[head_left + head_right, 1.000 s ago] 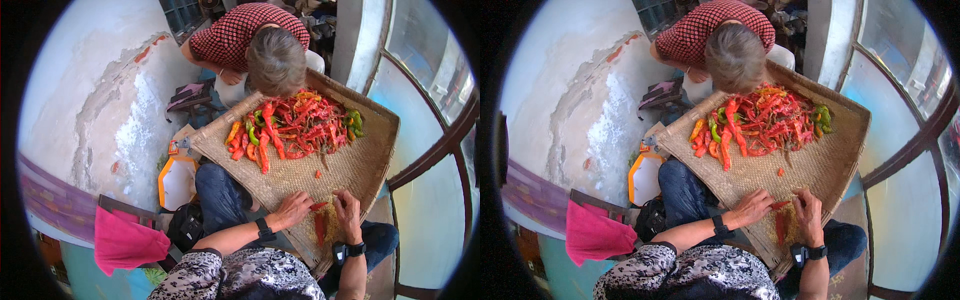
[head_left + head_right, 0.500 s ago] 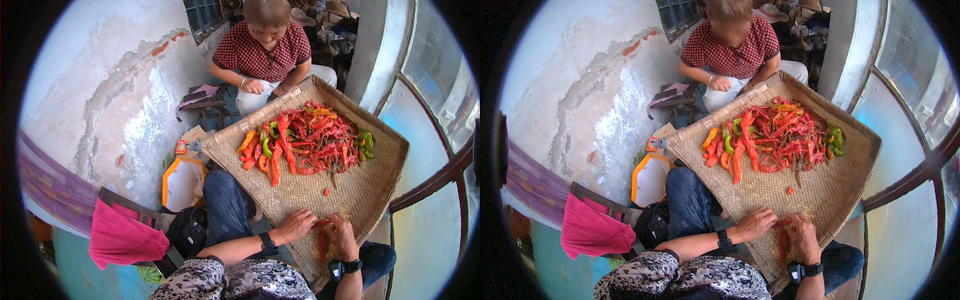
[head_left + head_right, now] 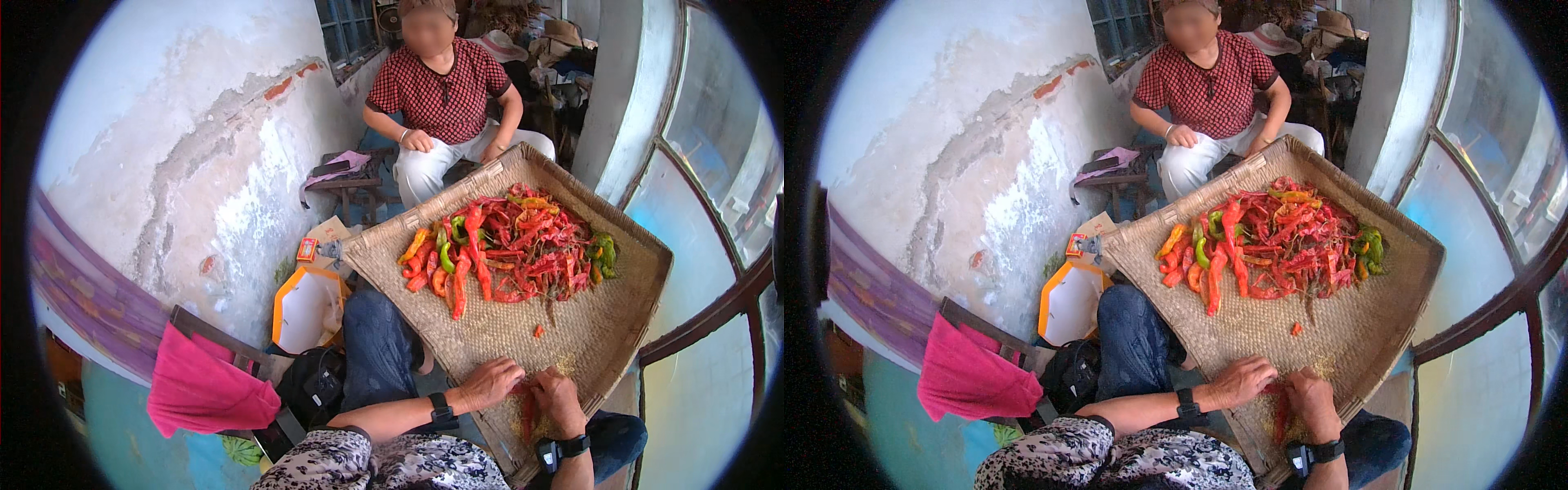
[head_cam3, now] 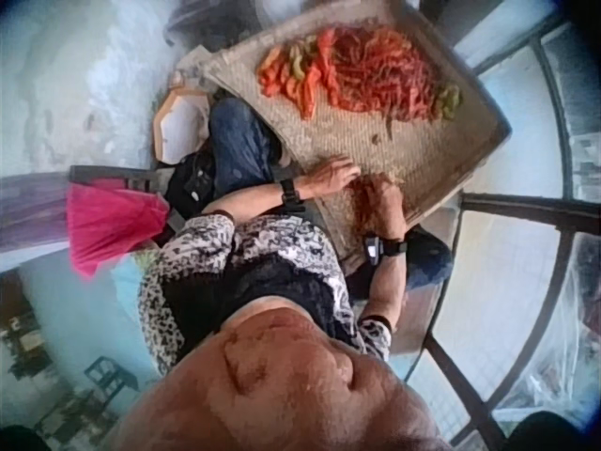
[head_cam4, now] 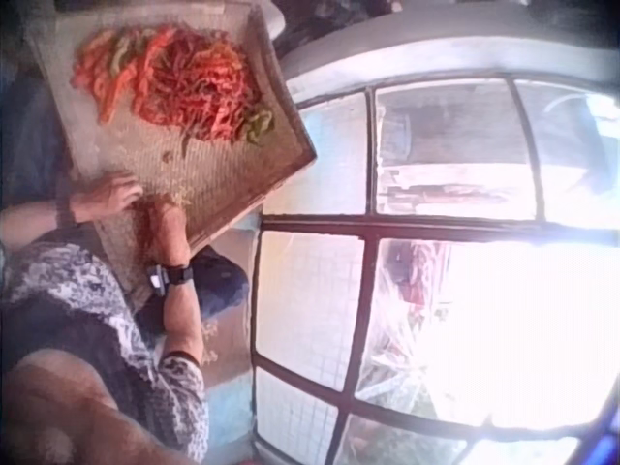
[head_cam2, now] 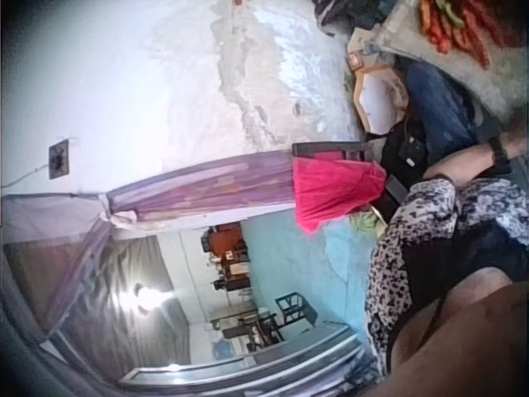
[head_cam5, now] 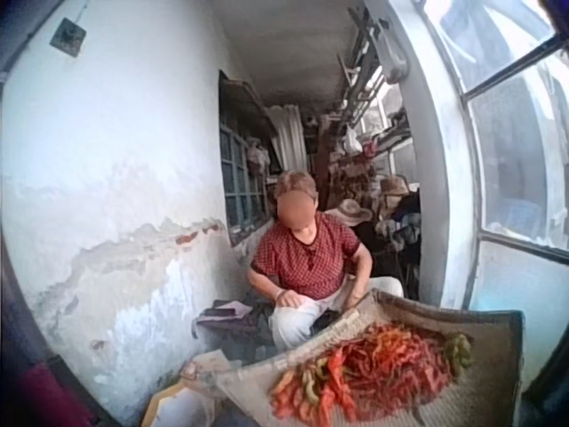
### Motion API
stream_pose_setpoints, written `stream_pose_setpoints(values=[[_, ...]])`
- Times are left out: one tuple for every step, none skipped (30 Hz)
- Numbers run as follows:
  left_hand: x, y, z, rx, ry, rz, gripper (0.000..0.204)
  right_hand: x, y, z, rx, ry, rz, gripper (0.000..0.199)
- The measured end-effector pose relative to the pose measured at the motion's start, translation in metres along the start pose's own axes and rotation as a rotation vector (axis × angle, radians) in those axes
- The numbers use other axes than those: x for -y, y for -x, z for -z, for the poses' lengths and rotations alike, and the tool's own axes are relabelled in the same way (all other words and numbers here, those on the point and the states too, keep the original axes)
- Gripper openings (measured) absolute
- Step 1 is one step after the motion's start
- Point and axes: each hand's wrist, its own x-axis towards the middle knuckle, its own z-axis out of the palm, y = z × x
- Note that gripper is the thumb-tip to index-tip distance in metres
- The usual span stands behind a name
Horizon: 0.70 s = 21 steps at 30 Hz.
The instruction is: Manually sorting through dried red and green chili peppers on a large woven tray.
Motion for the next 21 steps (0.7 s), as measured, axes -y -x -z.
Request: stream_pose_setpoints(values=[[-0.002,0.0,0.003,-0.004,-0.003,0.003,0.011,0.007,0.0,0.004,-0.028,-0.005,0.017,0.01],[-0.004,0.0,0.006,-0.023,0.027,0.024,0.01,0.012,0.001,0.01,-0.056,-0.01,0.035,0.009],[-0.006,-0.005,0.011,-0.039,0.06,0.038,0.009,0.012,0.004,0.016,-0.06,-0.008,0.035,0.009],[-0.009,-0.009,0.018,-0.04,0.055,0.039,0.009,0.012,0.006,0.021,-0.054,-0.052,0.032,0.009],[-0.01,-0.017,0.025,-0.034,0.098,0.057,0.008,0.015,0.009,0.027,-0.048,-0.097,0.028,0.008],[-0.011,-0.025,0.032,-0.025,0.145,0.077,0.008,0.026,0.01,0.044,0.006,-0.099,-0.036,0.008],[-0.008,-0.038,0.042,0.032,0.146,0.119,0.008,0.027,0.008,0.057,0.016,-0.152,-0.013,0.008],[-0.001,-0.053,0.046,-0.003,0.083,0.091,0.009,0.027,0.007,0.067,0.025,-0.207,0.004,0.008],[0.004,-0.073,0.054,-0.038,0.019,0.059,0.009,0.03,0.004,0.079,-0.013,-0.231,0.027,0.009],[0.009,-0.094,0.063,-0.118,0.005,0.022,0.014,0.024,-0.002,0.088,-0.008,-0.253,0.031,0.007],[0.011,-0.116,0.067,-0.297,-0.098,-0.045,0.021,0.017,-0.01,0.093,-0.071,-0.34,0.016,0.006],[0.008,-0.135,0.071,-0.386,-0.159,-0.09,0.027,0.007,-0.015,0.096,-0.136,-0.429,-0.032,0.01],[0.006,-0.147,0.077,-0.369,-0.093,0.005,0.027,-0.011,-0.034,0.093,-0.271,-0.578,0.113,0.018],[0.015,-0.149,0.077,-0.413,-0.085,-0.001,0.027,-0.007,-0.047,0.101,-0.215,-0.743,-0.053,0.022],[0.022,-0.149,0.074,-0.364,0.109,0.064,0.026,0.005,-0.057,0.104,-0.249,-0.997,-0.065,0.019],[0.008,-0.148,0.067,-0.219,0.344,0.217,0.026,-0.011,-0.063,0.097,-0.268,-1.22,-0.084,0.019],[0.022,-0.141,0.05,-0.119,0.472,0.222,0.029,-0.018,-0.071,0.09,-0.289,-1.349,-0.149,0.019],[0.008,-0.136,0.039,0.025,0.669,0.349,0.034,-0.03,-0.076,0.084,-0.324,-1.479,-0.222,0.018],[-0.003,-0.135,0.037,0.088,0.712,0.447,0.036,-0.036,-0.082,0.084,-0.334,-1.508,-0.134,0.017],[-0.012,-0.128,0.035,0.141,0.746,0.556,0.038,-0.04,-0.085,0.08,-0.329,-1.536,-0.042,0.016],[-0.019,-0.129,0.027,0.13,0.887,0.53,0.041,-0.046,-0.084,0.082,-0.355,-1.536,-0.079,0.016]])
